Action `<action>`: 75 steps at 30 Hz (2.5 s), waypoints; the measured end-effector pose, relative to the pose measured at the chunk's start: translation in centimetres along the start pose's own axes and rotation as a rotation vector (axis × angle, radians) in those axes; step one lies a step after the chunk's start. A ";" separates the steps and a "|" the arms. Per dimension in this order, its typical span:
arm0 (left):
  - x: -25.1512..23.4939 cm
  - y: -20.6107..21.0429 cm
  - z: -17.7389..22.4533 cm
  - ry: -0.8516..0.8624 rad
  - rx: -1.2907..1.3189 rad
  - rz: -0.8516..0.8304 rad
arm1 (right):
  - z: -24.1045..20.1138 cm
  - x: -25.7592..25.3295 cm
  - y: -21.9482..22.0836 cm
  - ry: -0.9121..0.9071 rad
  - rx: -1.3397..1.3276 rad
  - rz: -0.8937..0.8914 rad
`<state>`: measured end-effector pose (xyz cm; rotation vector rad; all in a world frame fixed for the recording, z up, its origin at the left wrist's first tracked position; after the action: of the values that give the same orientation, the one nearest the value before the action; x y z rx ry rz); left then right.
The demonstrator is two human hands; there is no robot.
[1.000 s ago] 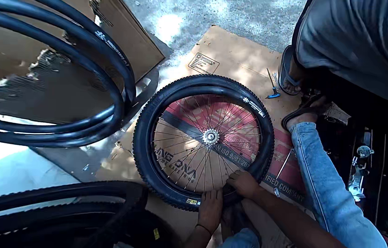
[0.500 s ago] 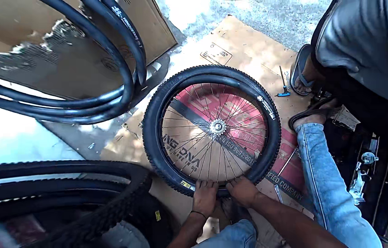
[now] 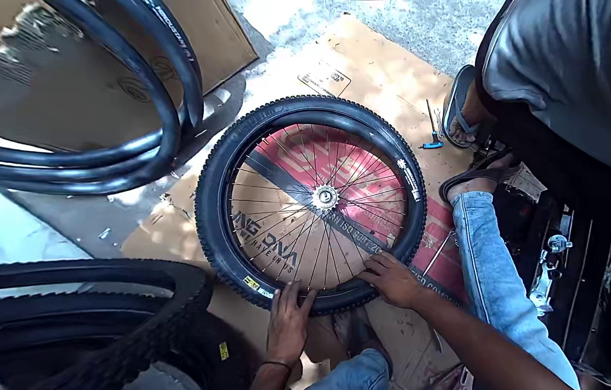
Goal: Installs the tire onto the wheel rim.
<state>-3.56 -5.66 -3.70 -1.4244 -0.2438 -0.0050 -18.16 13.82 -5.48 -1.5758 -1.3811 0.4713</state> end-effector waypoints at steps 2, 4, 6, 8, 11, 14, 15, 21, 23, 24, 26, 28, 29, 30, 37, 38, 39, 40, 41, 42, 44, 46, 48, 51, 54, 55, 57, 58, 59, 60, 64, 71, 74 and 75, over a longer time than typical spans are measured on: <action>-0.4 -0.7 -1.9 -0.071 -0.093 -0.044 | 1.1 -1.0 -0.5 -0.038 0.072 0.059; -1.2 -1.4 -2.2 -0.143 -0.183 -0.156 | 1.5 -2.7 -0.7 0.031 0.039 0.094; -2.1 -1.6 0.2 -0.132 -0.163 -0.281 | 1.9 -4.8 -0.6 0.206 -0.046 0.114; -2.4 -0.3 4.5 -0.026 -0.070 -0.342 | 1.8 -6.0 0.0 0.285 -0.062 0.113; -1.5 2.5 7.6 0.068 -0.048 -0.258 | 0.8 -4.3 2.1 0.205 -0.140 0.109; -2.9 3.1 6.7 0.020 -0.013 -0.390 | 0.3 -1.8 2.8 0.034 -0.151 -0.060; -3.0 3.3 6.7 0.007 -0.008 -0.480 | -0.3 -1.2 3.0 -0.004 -0.119 -0.119; -3.4 3.1 6.4 -0.009 -0.046 -0.663 | -2.7 -2.0 4.1 -0.006 0.009 -0.268; -2.9 2.9 6.7 0.031 -0.071 -0.652 | -3.2 -1.8 4.4 -0.007 0.012 -0.365; -3.1 2.7 6.6 0.037 -0.080 -0.631 | -3.0 -2.1 4.1 0.009 0.005 -0.398; -3.1 2.2 5.6 0.026 -0.098 -0.572 | -3.5 -2.9 3.8 0.028 -0.036 -0.381; -2.1 1.5 3.9 0.050 -0.086 -0.397 | -5.4 -3.1 3.4 0.086 -0.150 -0.282; -2.0 1.0 3.2 0.073 -0.077 -0.299 | -6.4 -3.5 2.7 0.129 -0.210 -0.207; -2.0 0.7 2.7 0.094 -0.078 -0.256 | -7.3 -4.0 2.0 0.167 -0.257 -0.143; -1.2 0.7 0.7 0.048 -0.081 -0.185 | -8.6 -5.6 0.0 0.102 -0.336 0.037; -0.7 1.2 -0.4 0.014 -0.082 -0.203 | -7.4 -4.6 0.3 0.064 -0.240 0.014; -0.5 1.6 -1.4 -0.024 -0.074 -0.203 | -5.7 -3.5 0.4 0.029 -0.159 -0.006; -0.5 1.9 -2.1 -0.057 -0.066 -0.208 | -3.8 -2.5 0.6 -0.008 -0.092 -0.012; -0.7 1.9 -2.4 -0.071 -0.071 -0.216 | -2.4 -1.6 0.6 -0.052 -0.050 -0.018; -0.8 1.7 -2.1 -0.064 -0.083 -0.232 | -1.8 -1.1 0.4 -0.092 -0.026 -0.023; -1.1 1.4 -0.2 0.002 -0.080 -0.270 | -1.4 -1.7 -0.2 -0.061 -0.025 0.011; -1.2 2.2 1.7 0.071 -0.096 -0.305 | -0.7 -3.5 -0.5 0.078 -0.065 0.075; -1.4 3.2 1.9 0.099 -0.113 -0.282 | -0.3 -4.9 0.0 0.150 -0.065 0.052; -0.4 4.6 1.4 0.127 -0.149 -0.326 | -2.2 -3.9 2.0 0.048 0.030 0.005; -0.9 5.1 1.3 0.091 -0.149 -0.371 | -3.3 -1.7 2.4 -0.040 0.052 -0.144; -1.2 5.3 1.2 0.081 -0.147 -0.384 | -3.5 -1.0 2.7 -0.040 0.062 -0.182; -1.3 5.2 1.3 0.071 -0.146 -0.410 | -3.8 -0.9 3.0 -0.028 0.097 -0.203; -1.5 5.1 1.4 0.061 -0.140 -0.430 | -4.0 -1.6 3.0 -0.011 0.101 -0.219; -1.7 5.0 1.3 0.044 -0.128 -0.457 | -4.3 -2.5 2.9 0.005 0.110 -0.251; -1.8 4.9 0.9 0.023 -0.116 -0.487 | -4.7 -3.3 2.9 0.010 0.109 -0.298; -1.6 4.4 -0.2 0.016 -0.109 -0.457 | -6.2 -3.5 2.7 0.032 0.000 -0.410; 1.7 1.6 -3.0 -0.400 0.172 0.082 | -5.9 -4.3 3.6 0.138 -0.140 -0.409; 3.4 0.8 -2.8 -0.843 0.757 0.187 | -7.1 -5.1 2.5 0.113 -0.245 -0.261; 3.8 1.3 -2.0 -0.961 1.017 0.221 | -8.0 -5.5 2.0 0.112 -0.286 -0.218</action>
<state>0.71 -6.84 -4.59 -0.3338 -0.7452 0.8804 -12.35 5.85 -5.03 -1.6248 -1.5626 0.0536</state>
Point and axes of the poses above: each hand's wrist, its own x-axis away from the middle knuckle, its own y-axis out of the palm, z = x × y, the point moved 8 cm from there along -x, towards the middle knuckle, and after that the axes turned 1 degree about -z, right-handed, at the moved point
